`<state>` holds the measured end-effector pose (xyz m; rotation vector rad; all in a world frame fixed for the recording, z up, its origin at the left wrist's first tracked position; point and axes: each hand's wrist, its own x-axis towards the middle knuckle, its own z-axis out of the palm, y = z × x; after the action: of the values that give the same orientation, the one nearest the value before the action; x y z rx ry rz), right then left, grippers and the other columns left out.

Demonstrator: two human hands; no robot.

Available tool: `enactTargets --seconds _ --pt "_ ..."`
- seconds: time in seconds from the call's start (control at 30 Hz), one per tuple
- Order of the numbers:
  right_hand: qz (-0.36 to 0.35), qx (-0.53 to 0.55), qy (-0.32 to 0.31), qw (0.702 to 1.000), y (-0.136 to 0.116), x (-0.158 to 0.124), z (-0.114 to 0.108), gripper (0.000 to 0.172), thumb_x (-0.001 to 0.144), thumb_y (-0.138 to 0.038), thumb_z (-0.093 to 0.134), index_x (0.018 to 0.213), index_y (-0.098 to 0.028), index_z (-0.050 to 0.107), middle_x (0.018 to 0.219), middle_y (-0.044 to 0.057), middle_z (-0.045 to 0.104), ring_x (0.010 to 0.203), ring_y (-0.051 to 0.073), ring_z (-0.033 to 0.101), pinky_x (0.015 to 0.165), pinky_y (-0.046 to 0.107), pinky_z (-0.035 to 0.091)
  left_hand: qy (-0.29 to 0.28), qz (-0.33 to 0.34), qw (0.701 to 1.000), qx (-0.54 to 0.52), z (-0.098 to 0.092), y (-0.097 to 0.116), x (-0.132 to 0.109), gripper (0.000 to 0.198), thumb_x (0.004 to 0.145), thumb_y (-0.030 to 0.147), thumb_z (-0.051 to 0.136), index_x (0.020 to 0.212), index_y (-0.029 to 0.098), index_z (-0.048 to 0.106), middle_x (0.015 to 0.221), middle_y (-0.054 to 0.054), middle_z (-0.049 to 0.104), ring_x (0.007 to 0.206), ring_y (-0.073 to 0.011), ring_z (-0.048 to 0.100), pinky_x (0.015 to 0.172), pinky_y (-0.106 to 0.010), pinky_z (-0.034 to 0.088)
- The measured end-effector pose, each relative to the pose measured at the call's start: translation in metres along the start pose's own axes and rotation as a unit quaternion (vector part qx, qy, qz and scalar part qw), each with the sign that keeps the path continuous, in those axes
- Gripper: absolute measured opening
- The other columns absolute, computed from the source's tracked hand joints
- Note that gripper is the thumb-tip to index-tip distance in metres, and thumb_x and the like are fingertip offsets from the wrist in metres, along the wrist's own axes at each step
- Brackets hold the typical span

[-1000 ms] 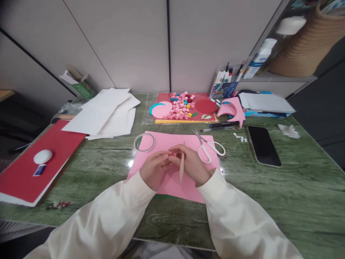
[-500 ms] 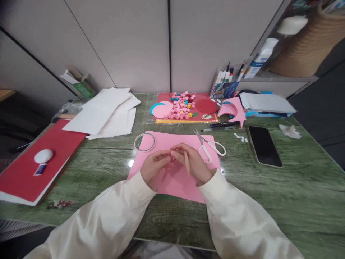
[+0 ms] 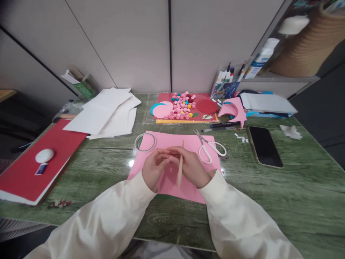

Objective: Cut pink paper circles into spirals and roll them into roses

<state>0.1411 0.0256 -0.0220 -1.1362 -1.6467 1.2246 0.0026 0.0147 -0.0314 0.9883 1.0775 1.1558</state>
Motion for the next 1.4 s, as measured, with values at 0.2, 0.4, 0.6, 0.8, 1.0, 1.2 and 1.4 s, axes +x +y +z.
enactTargets --seconds 0.2,0.4,0.6,0.8,1.0,1.2,1.4 --pt "-0.015 -0.022 0.012 1.0 -0.001 -0.002 0.004 0.025 0.081 -0.027 0.052 0.106 -0.024 0.055 0.103 0.005 0.062 0.093 0.018 0.059 0.082 0.034 0.048 0.003 0.026 0.999 0.031 0.0 -0.001 -0.002 0.017 0.073 0.017 0.056 0.09 0.017 0.053 0.084 -0.006 0.062 0.079 -0.0152 0.059 0.073 -0.028 0.046" --pt "0.01 0.002 0.031 0.999 0.002 0.001 0.001 0.021 0.081 -0.027 0.051 0.101 -0.023 0.054 0.095 0.004 0.062 0.088 0.018 0.059 0.077 0.033 0.048 -0.038 -0.043 0.993 -0.103 -0.002 -0.004 0.004 0.024 0.068 0.018 0.063 0.09 0.014 0.057 0.087 -0.008 0.064 0.081 -0.0156 0.06 0.076 -0.03 0.045" --pt "0.021 0.018 0.052 0.998 0.005 0.003 -0.001 0.018 0.079 -0.027 0.053 0.097 -0.022 0.054 0.093 0.004 0.059 0.084 0.017 0.059 0.074 0.032 0.047 -0.059 -0.099 0.971 -0.208 -0.003 -0.006 0.007 0.03 0.06 0.014 0.069 0.089 0.013 0.062 0.089 -0.01 0.067 0.085 -0.0168 0.061 0.085 -0.034 0.04" --pt "0.022 0.013 0.051 0.998 0.004 0.002 -0.001 0.017 0.08 -0.028 0.052 0.095 -0.022 0.054 0.091 0.003 0.059 0.083 0.017 0.058 0.073 0.031 0.047 -0.051 -0.111 0.967 -0.222 -0.001 -0.004 0.007 0.028 0.059 0.011 0.069 0.087 0.013 0.064 0.086 -0.008 0.068 0.083 -0.0158 0.061 0.086 -0.033 0.04" --pt "0.02 0.009 0.054 0.998 0.001 0.002 0.0 0.02 0.079 -0.033 0.052 0.096 -0.021 0.054 0.086 0.003 0.06 0.079 0.016 0.058 0.07 0.03 0.046 -0.055 -0.104 0.968 -0.223 -0.002 -0.005 0.007 0.029 0.06 0.013 0.069 0.088 0.013 0.064 0.087 -0.009 0.068 0.083 -0.0163 0.061 0.086 -0.035 0.039" --pt "-0.033 -0.048 0.224 0.973 -0.007 -0.002 -0.003 0.027 0.087 -0.039 0.033 0.094 -0.021 0.053 0.078 0.003 0.056 0.073 0.016 0.054 0.069 0.032 0.043 -0.035 -0.136 0.963 -0.231 -0.005 0.001 0.009 0.028 0.059 0.013 0.07 0.087 0.013 0.064 0.087 -0.008 0.067 0.081 -0.0154 0.061 0.083 -0.033 0.04" --pt "-0.095 -0.129 0.2 0.967 -0.019 -0.014 -0.008 0.018 0.084 -0.028 0.041 0.074 -0.02 0.053 0.063 0.0 0.049 0.058 0.013 0.047 0.055 0.027 0.037 0.011 -0.154 0.954 -0.255 -0.002 0.007 0.008 0.023 0.059 0.014 0.069 0.082 0.011 0.065 0.077 -0.007 0.068 0.072 -0.0131 0.061 0.082 -0.032 0.04"
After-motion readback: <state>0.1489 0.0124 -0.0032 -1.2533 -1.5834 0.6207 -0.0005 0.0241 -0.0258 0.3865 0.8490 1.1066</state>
